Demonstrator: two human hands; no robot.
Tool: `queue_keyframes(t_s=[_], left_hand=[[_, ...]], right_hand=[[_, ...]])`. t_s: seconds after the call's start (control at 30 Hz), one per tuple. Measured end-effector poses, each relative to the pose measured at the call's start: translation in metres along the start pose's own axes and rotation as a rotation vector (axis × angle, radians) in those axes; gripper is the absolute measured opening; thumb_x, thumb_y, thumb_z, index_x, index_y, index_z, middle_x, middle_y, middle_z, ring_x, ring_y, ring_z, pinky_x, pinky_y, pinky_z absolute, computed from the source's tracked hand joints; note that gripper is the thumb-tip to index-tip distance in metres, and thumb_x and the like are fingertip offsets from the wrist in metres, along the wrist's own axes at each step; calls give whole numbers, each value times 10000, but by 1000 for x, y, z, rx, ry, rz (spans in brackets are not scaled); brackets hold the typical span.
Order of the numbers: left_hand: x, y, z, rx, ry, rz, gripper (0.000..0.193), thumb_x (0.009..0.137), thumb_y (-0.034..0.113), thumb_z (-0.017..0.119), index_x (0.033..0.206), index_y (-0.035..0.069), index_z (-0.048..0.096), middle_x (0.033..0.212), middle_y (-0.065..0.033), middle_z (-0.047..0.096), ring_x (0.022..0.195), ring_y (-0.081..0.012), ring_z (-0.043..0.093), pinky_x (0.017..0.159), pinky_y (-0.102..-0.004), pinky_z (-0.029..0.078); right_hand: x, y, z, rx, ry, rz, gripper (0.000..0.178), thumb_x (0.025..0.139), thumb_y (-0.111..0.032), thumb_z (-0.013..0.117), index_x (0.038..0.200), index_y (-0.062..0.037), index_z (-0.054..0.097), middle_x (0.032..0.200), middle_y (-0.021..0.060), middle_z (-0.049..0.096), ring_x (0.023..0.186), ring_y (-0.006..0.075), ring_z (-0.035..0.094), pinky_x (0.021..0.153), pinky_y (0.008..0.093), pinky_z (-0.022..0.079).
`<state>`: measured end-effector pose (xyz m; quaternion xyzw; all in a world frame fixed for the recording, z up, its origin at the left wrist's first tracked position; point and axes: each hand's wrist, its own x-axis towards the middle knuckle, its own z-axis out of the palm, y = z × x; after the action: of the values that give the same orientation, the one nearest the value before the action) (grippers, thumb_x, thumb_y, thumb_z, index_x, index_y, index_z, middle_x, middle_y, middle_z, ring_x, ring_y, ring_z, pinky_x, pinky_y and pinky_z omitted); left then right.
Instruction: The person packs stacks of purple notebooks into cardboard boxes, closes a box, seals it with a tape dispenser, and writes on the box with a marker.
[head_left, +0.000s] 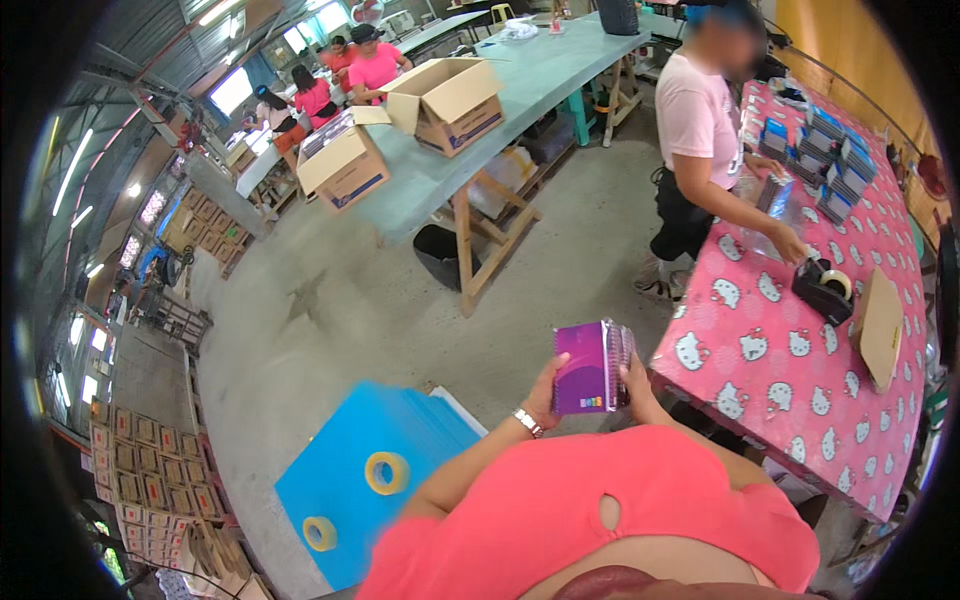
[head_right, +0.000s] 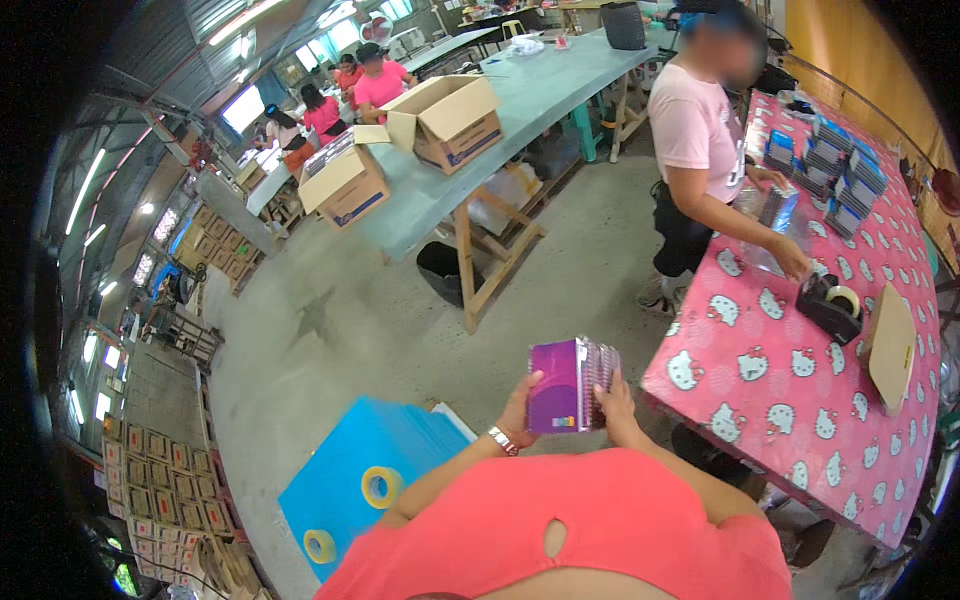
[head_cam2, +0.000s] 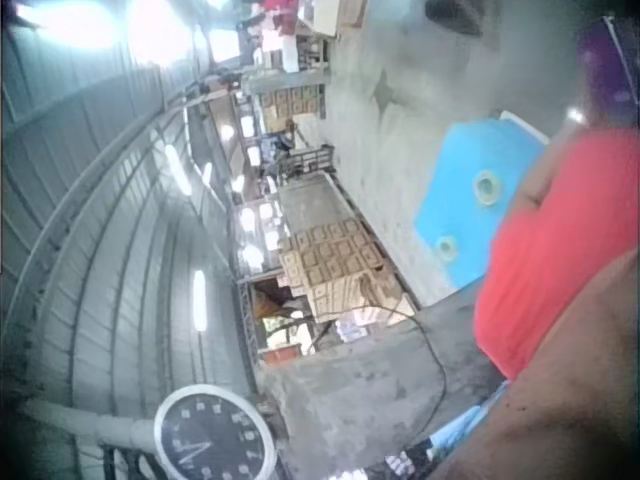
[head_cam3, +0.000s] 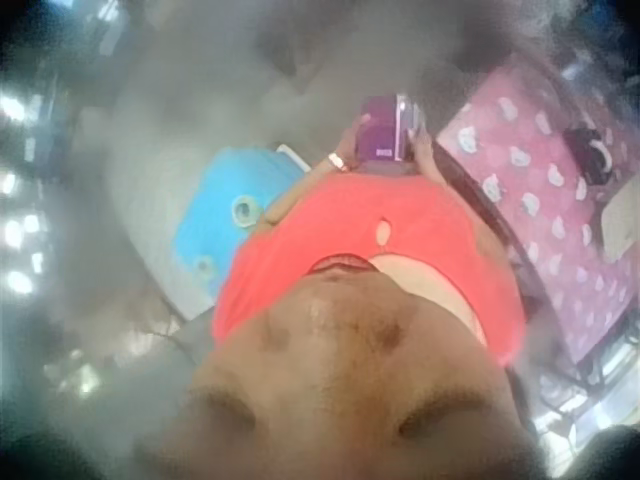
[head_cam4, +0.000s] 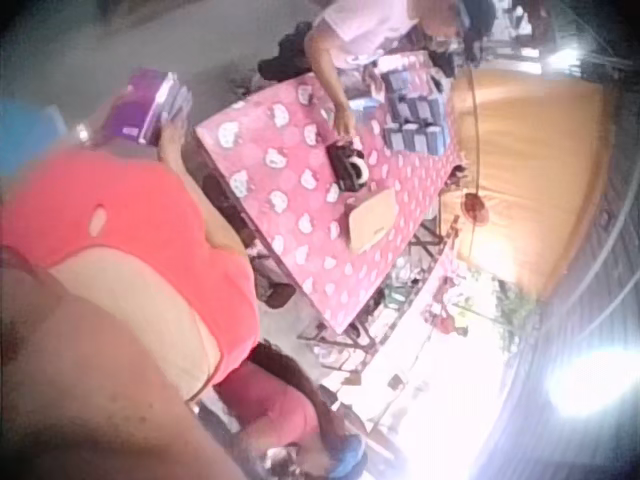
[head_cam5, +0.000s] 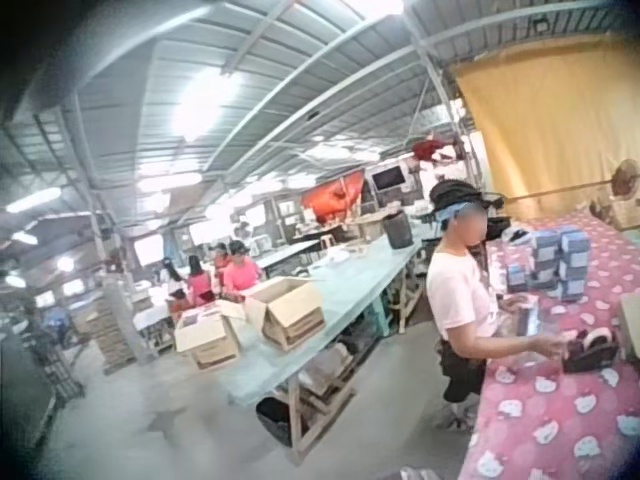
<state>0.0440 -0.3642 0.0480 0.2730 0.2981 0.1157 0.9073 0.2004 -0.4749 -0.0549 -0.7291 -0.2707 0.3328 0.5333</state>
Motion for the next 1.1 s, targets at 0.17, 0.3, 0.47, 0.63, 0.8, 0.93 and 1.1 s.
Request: queue_keyframes(t_s=[0.17,0.3,0.47,0.63,0.8,0.93,1.1], left_hand=[[-50,75,-73,-112,-52,370,730,822,563,531,1337,50,462,1299,-167,541,1148,-302,559,962,-477,462],[-75,104,-81,-377,-186,552,736,826,526,555,1381,65,410,1351,-178,489,1151,-346,555,960,-517,471],[-62,99,-112,-566,-203,629,751,844,549,504,1432,107,350,1416,-156,430,1254,-356,473,999,-560,425],[-28,115,-129,-550,-158,572,729,856,525,517,1429,109,346,1401,-159,429,1248,-356,472,975,-579,423],[41,178,-113,-535,-208,592,708,867,502,531,1427,111,343,1385,-162,428,1241,-355,470,951,-598,420],[84,258,-90,-488,-327,660,692,876,483,541,1425,113,340,1373,-165,427,1235,-355,469,932,-613,418],[118,351,-68,-417,-462,752,673,888,459,555,1423,115,336,1357,-168,426,1228,-354,468,908,-632,416]], right_hand=[[-27,-140,32,-211,-171,-338,599,909,-320,526,1425,-70,354,1434,202,355,1356,336,262,1029,457,328],[1,-193,45,153,-376,-658,646,906,-341,539,1446,-66,317,1418,186,324,1217,282,384,1038,399,324],[54,-207,80,235,-625,-450,836,844,-305,647,1487,-70,167,1445,221,305,1348,316,307,1104,405,258],[121,-188,100,-89,-751,-287,950,750,-215,759,1478,-59,169,1478,245,262,1375,353,288,1135,421,235],[212,-227,88,159,-690,-89,947,671,-5,740,1464,-105,233,1409,206,372,1279,281,421,1073,373,347],[298,-271,63,107,-606,-388,872,704,-61,682,1456,-95,242,1359,199,427,1195,295,499,1044,391,392],[397,-270,41,1499,-870,207,618,784,-327,476,1303,8,457,1197,204,574,940,313,645,803,407,563]])
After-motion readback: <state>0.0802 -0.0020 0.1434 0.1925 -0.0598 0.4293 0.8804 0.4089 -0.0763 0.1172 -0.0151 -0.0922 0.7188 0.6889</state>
